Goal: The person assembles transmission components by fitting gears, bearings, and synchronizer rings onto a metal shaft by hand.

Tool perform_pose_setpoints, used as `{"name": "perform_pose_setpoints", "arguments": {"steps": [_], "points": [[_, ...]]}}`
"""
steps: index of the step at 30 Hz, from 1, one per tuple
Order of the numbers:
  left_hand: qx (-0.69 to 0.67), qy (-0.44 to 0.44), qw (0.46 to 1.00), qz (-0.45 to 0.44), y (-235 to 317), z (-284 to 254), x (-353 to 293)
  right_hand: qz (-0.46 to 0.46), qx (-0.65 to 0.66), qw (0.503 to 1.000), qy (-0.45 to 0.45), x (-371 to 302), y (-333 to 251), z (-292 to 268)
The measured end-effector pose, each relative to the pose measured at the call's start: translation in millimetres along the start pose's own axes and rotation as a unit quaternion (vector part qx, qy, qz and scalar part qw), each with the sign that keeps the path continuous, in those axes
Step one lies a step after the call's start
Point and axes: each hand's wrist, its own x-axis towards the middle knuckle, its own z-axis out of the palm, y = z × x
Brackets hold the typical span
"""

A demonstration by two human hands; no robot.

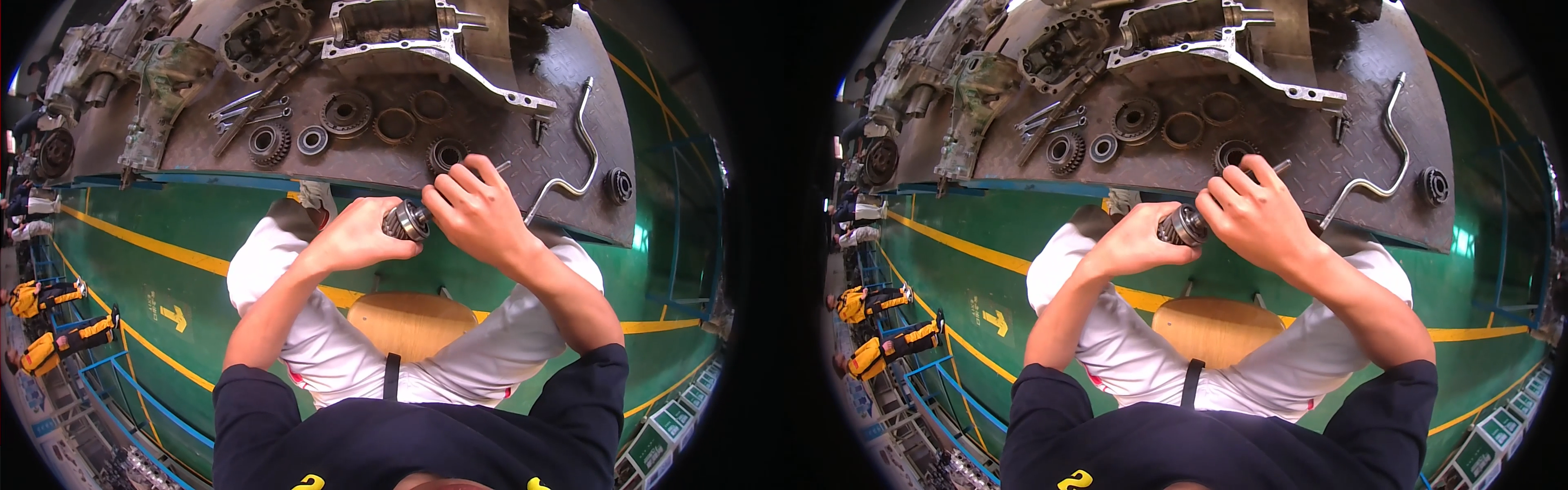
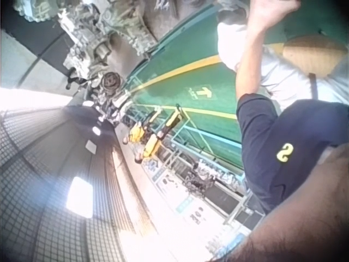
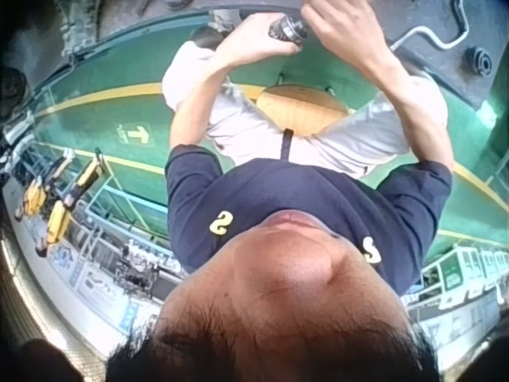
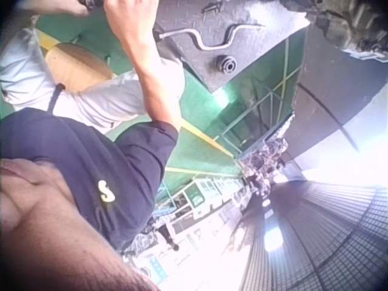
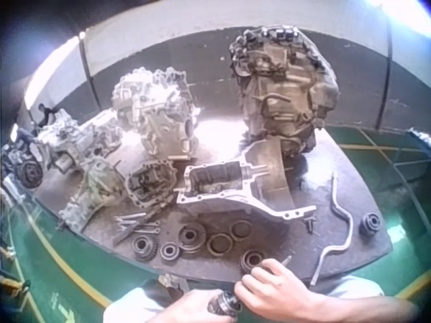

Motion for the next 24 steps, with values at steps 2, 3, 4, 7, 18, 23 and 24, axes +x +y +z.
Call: {"name": "perform_pose_setpoints", "arguments": {"steps": [2, 3, 4, 7, 18, 23, 24], "points": [[-0.014, -0.044, 0.999, -0.01, -3, -2, 1, 0.013, 0.041, 0.999, -0.013, -5, 2, -1], [-0.055, -0.098, 0.994, -0.017, -5, -4, 2, 0.016, 0.039, 0.999, -0.016, -7, 2, -1], [-0.095, -0.151, 0.984, -0.024, -7, -6, 3, 0.026, 0.073, 0.997, -0.023, -10, 3, -2], [-0.221, -0.137, 0.965, -0.011, -3, -8, -6, 0.042, 0.095, 0.994, -0.022, -14, 9, -5], [-0.206, 0.23, 0.949, 0.067, -16, -65, -23, 0.241, -0.099, 0.962, -0.076, -57, 85, -50], [-0.194, 0.278, 0.937, 0.079, -19, -80, -27, 0.249, -0.179, 0.949, -0.067, -66, 102, -60], [-0.188, 0.285, 0.937, 0.079, -19, -82, -26, 0.254, -0.189, 0.946, -0.066, -66, 104, -60]]}}
